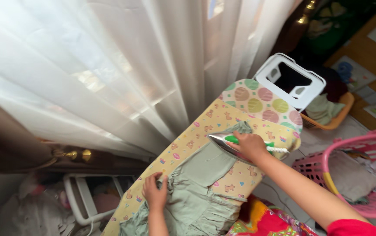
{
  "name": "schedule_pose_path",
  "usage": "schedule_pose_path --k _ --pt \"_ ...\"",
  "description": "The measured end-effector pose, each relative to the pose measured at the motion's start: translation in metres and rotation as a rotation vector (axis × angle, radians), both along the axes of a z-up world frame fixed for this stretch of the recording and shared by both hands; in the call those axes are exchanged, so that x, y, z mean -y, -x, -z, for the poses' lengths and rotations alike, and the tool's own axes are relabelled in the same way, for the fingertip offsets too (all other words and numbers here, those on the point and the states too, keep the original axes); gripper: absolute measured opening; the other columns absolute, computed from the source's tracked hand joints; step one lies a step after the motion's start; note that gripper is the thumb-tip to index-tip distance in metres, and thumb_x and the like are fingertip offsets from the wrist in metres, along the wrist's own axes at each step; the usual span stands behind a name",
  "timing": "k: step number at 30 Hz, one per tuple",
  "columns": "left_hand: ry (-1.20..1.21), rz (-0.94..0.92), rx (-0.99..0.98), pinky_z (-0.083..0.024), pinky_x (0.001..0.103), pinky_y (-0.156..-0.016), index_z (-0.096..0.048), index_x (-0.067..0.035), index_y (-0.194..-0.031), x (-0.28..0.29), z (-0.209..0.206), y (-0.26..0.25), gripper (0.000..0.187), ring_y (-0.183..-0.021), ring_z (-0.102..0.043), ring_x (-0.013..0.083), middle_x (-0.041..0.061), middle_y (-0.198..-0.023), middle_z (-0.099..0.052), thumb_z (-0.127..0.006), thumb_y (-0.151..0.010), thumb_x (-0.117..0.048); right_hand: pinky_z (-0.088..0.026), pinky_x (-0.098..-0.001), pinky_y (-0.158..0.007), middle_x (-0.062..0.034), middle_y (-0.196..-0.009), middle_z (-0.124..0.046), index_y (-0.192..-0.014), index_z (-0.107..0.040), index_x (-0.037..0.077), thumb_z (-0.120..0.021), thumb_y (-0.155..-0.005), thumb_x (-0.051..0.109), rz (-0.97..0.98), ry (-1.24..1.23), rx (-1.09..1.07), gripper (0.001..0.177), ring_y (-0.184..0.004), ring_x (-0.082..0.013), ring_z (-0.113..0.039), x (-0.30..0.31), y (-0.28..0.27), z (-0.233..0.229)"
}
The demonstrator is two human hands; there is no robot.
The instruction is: The person irons a blue t-shirt and a light green dress on an ironing board. They smooth the fabric, use a green iron to press the garments, and flip the t-shirt to iron the back before moving to the dress.
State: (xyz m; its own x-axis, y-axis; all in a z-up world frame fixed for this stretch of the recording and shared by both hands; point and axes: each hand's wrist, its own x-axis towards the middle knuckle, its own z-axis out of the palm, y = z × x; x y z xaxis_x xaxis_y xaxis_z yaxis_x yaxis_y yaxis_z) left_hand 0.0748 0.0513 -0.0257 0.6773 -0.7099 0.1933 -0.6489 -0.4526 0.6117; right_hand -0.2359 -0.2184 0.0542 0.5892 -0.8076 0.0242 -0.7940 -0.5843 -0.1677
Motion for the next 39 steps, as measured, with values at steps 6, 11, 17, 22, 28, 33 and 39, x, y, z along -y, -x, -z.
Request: schedule_pose_path --k 6,11,17,22,28,33,39 --pt "-0.104 -0.052 0.034 -0.039 0.045 -0.097 -0.072 -0.020 -0.086 0.005 -0.022 0.013 0.027 -0.102 -0.059 0.0245 0.000 -0.097 -0.062 -0.080 -0.078 -0.045 -0.052 -0.0446 -0.044 -0.0130 -0.060 -0.069 -0.091 -0.073 0.012 -0.068 -0.078 0.064 -0.629 0.012 0.222 0.053 -0.050 -0.0332 -0.068 -0.009 0.006 -0.011" --pt "-0.095 -0.019 0.030 -0.039 0.045 -0.096 -0.071 -0.019 -0.082 0.003 -0.022 0.009 0.034 -0.102 -0.059 0.0248 0.000 -0.096 -0.061 -0.085 -0.071 -0.048 -0.052 -0.0433 -0.046 -0.0105 -0.063 -0.069 -0.094 -0.070 0.011 -0.065 -0.085 0.064 -0.552 -0.012 0.179 0.054 -0.051 -0.0310 -0.067 -0.025 -0.053 0.000" --pt "0.004 -0.034 -0.187 -0.041 0.042 -0.097 -0.069 -0.019 -0.096 -0.004 -0.021 0.002 0.031 -0.103 -0.064 0.0196 -0.005 -0.100 -0.066 -0.082 -0.076 -0.039 -0.050 -0.0436 -0.047 -0.0108 -0.062 -0.066 -0.088 -0.064 0.009 -0.065 -0.089 0.064 -0.679 0.066 0.186 0.055 -0.053 -0.0313 -0.067 -0.043 -0.103 0.019" --pt "-0.023 -0.024 -0.068 -0.040 0.044 -0.096 -0.069 -0.017 -0.089 -0.004 -0.029 0.008 0.034 -0.103 -0.061 0.0237 -0.002 -0.099 -0.064 -0.088 -0.066 -0.036 -0.050 -0.0446 -0.045 -0.0122 -0.059 -0.065 -0.094 -0.068 0.008 -0.067 -0.089 0.062 -0.892 0.009 0.161 0.054 -0.052 -0.0320 -0.067 -0.012 -0.081 0.021" --pt "-0.037 -0.029 -0.039 -0.040 0.044 -0.094 -0.069 -0.016 -0.085 -0.003 -0.024 0.009 0.034 -0.101 -0.059 0.0250 -0.001 -0.096 -0.060 -0.089 -0.066 -0.037 -0.053 -0.0431 -0.052 -0.0113 -0.060 -0.067 -0.084 -0.068 0.010 -0.072 -0.082 0.064 -0.748 0.055 0.151 0.054 -0.054 -0.0312 -0.068 0.070 -0.036 0.008" --pt "-0.063 -0.054 -0.059 -0.040 0.044 -0.094 -0.070 -0.015 -0.085 -0.001 -0.023 0.008 0.034 -0.100 -0.059 0.0245 -0.001 -0.094 -0.060 -0.088 -0.067 -0.038 -0.052 -0.0430 -0.049 -0.0103 -0.062 -0.068 -0.085 -0.070 0.013 -0.074 -0.079 0.061 -0.867 -0.007 0.082 0.048 -0.055 -0.0319 -0.068 0.083 -0.025 0.000" --pt "-0.078 -0.103 -0.059 -0.040 0.045 -0.095 -0.069 -0.015 -0.093 0.008 -0.049 0.012 0.038 -0.102 -0.060 0.0254 0.001 -0.098 -0.062 -0.087 -0.069 -0.038 -0.052 -0.0430 -0.047 -0.0098 -0.061 -0.065 -0.081 -0.067 0.012 -0.075 -0.079 0.061 -1.056 0.064 0.089 0.050 -0.050 -0.0310 -0.067 0.087 -0.023 0.001"
